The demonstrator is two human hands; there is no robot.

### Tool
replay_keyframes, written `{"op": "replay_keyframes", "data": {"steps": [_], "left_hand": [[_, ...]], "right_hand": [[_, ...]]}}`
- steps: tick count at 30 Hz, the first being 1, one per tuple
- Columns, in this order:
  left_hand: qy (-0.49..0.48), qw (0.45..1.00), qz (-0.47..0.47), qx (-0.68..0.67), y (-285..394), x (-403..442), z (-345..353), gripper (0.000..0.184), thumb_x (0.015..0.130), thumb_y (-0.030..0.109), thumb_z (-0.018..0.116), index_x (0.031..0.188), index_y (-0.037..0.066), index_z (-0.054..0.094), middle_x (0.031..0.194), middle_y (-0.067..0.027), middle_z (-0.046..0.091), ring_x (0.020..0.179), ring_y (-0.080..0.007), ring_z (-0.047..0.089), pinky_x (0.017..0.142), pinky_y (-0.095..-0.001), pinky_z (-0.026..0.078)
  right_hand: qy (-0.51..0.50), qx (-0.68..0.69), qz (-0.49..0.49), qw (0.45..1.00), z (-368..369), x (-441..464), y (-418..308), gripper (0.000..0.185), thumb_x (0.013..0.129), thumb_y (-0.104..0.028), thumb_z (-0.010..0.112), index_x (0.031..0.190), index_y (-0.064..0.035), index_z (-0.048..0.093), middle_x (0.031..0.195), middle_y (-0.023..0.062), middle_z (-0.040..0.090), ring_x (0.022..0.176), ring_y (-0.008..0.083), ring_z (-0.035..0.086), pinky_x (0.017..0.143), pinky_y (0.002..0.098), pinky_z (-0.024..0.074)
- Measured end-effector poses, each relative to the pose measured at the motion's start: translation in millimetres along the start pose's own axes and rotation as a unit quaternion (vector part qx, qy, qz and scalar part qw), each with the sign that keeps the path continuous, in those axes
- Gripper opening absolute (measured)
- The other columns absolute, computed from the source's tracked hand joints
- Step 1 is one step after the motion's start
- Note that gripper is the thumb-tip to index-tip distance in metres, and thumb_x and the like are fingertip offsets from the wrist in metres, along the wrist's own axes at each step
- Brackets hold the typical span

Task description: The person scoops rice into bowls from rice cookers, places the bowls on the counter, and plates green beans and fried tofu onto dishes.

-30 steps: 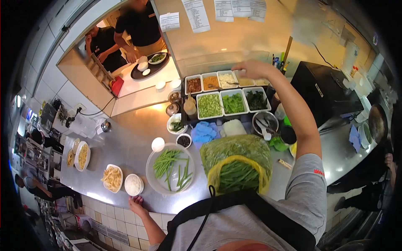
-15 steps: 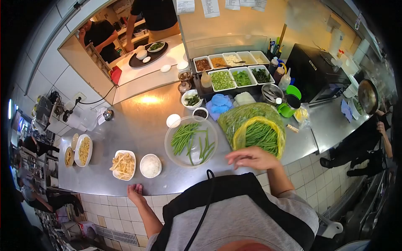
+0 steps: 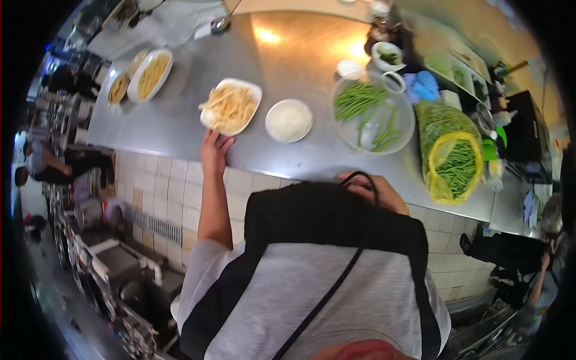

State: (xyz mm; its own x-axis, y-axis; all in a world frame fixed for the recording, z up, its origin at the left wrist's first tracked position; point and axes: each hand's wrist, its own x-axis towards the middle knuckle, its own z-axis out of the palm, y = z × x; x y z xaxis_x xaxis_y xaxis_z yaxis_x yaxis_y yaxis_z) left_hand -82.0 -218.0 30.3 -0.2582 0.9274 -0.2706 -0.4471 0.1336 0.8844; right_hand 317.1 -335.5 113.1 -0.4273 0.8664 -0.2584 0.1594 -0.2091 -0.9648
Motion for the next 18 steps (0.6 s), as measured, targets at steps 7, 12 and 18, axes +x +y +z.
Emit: {"op": "replay_keyframes", "data": {"steps": [7, 12, 18], "left_hand": [[-0.016, 0.999, -0.001, 0.043, -3, -7, 0, 0.059, 0.087, 0.007, 0.050, 0.138, -0.005, 0.022, 0.093, -0.0144, 0.062, 0.076, -0.0197, 0.065, 0.067, -0.0268, 0.054], [-0.025, 0.999, -0.015, 0.036, -4, -3, -7, 0.056, 0.087, 0.008, 0.052, 0.137, -0.002, 0.028, 0.096, -0.0148, 0.062, 0.076, -0.0209, 0.065, 0.068, -0.0287, 0.054], [-0.048, 0.999, 0.004, 0.002, 3, -14, 17, 0.051, 0.087, 0.013, 0.055, 0.133, 0.002, 0.036, 0.109, -0.0145, 0.060, 0.083, -0.0218, 0.066, 0.070, -0.0285, 0.054]], "right_hand": [[-0.046, -0.012, 0.085, 0.995, 9, 25, -8, 0.030, 0.089, -0.014, 0.057, 0.116, -0.0017, 0.057, 0.107, 0.0073, 0.062, 0.100, 0.0133, 0.056, 0.088, 0.0273, 0.0425], [-0.097, 0.039, 0.045, 0.993, 14, 46, 16, 0.033, 0.089, -0.015, 0.053, 0.119, 0.0000, 0.055, 0.109, 0.0074, 0.061, 0.102, 0.0143, 0.054, 0.090, 0.0278, 0.0415], [-0.028, 0.080, 0.077, 0.993, 14, 49, 21, 0.031, 0.092, -0.023, 0.051, 0.113, -0.0020, 0.058, 0.105, 0.0061, 0.062, 0.096, 0.0148, 0.058, 0.087, 0.0258, 0.0433]]}}
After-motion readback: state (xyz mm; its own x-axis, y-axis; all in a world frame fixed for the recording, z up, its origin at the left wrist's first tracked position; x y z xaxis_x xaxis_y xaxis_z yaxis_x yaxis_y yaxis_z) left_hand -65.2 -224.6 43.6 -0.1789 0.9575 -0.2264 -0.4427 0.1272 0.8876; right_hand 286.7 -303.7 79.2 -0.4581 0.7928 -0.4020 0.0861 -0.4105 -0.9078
